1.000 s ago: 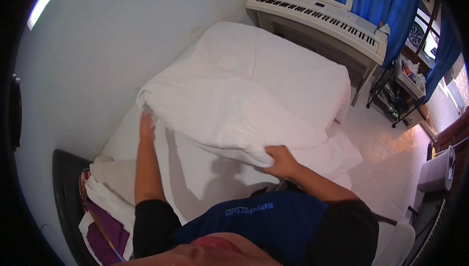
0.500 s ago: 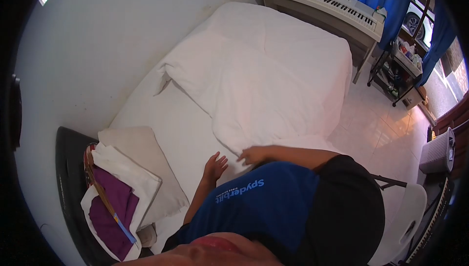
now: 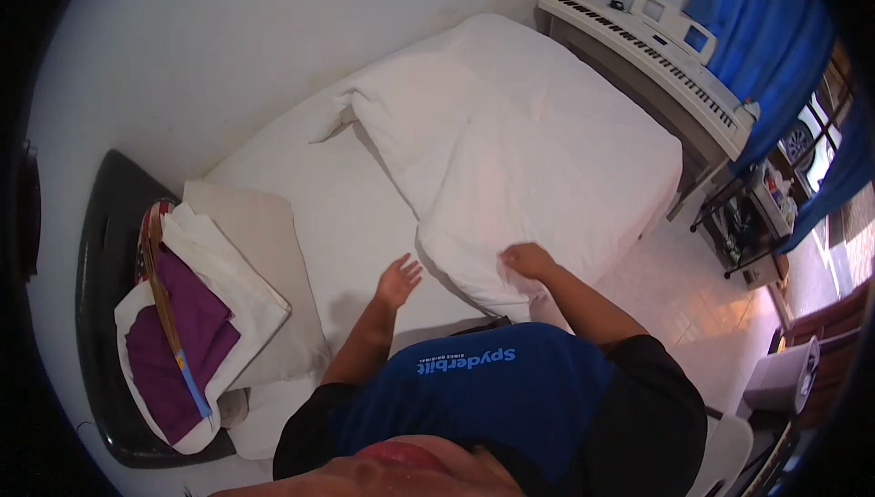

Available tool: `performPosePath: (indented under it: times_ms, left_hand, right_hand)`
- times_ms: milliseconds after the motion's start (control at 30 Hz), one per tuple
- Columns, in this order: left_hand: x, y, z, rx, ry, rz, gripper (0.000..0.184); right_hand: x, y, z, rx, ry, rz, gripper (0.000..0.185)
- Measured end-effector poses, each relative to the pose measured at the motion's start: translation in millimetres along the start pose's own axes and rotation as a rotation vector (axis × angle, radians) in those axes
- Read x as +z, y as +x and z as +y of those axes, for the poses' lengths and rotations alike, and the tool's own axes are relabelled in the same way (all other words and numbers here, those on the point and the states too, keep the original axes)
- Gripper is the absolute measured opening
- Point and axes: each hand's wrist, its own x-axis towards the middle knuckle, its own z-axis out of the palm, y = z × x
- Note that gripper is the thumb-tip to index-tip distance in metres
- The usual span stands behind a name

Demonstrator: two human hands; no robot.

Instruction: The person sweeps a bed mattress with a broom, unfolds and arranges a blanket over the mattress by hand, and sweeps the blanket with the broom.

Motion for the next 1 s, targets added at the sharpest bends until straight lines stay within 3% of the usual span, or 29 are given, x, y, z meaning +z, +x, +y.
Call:
performPosePath:
  times_ms: [67,133,167,233,267,367,433,533,667,767,833,900,1000]
  left_hand:
    - [-11.4,13.4,17.6,0.027,-0.098,0.080,0.043]
    - [-15.0,31.3,40.9,0.146,-0.142,0.187,0.043]
    - [-8.0,34.0,55.3,0.152,-0.151,0.208,0.043]
    - [5.1,38.6,88.3,0.230,-0.069,0.241,0.046]
    - [6.3,46.4,103.3,0.239,-0.069,0.261,0.046]
    - [10.1,76.4,151.9,0.329,-0.107,0.207,0.048]
    - [16.7,103.4,191.0,0.326,-0.124,0.244,0.051]
    - [8.0,165.1,249.9,0.358,-0.225,0.250,0.061]
    - [34.6,239.8,320.7,0.508,-0.097,0.476,0.068]
    - [63.8,285.8,346.3,0.463,-0.053,0.302,0.066]
    - [93.8,301.1,346.5,0.469,0.002,0.329,0.060]
    - [87.9,340.9,345.4,0.396,0.009,-0.040,0.047]
    - [112.6,371.1,332.0,0.460,0.268,-0.044,0.040]
  right_hand:
    - [-23.2,21.1,13.0,-0.249,-0.137,0.510,0.041]
    - [-49.9,45.2,9.0,-0.198,-0.248,0.923,0.044]
    - [-62.9,55.7,0.9,-0.211,-0.243,0.904,0.044]
    - [-84.6,81.0,-12.5,0.023,-0.372,0.958,0.052]
    - [-86.1,101.6,-8.6,0.007,-0.362,0.946,0.052]
    - [-75.5,160.5,11.2,-0.004,-0.535,0.799,0.059]
    - [-53.2,181.4,27.8,0.043,-0.547,0.569,0.057]
    - [-43.1,198.0,36.8,0.034,-0.612,0.665,0.056]
    - [-46.0,204.2,41.6,0.057,-0.575,0.612,0.054]
    - [-47.2,207.6,50.1,0.016,-0.496,0.634,0.051]
    - [-47.7,210.8,51.8,0.001,-0.453,0.652,0.050]
    - [-47.4,211.7,52.6,-0.025,-0.419,0.649,0.050]
    - [-46.5,210.0,53.7,-0.033,-0.395,0.646,0.050]
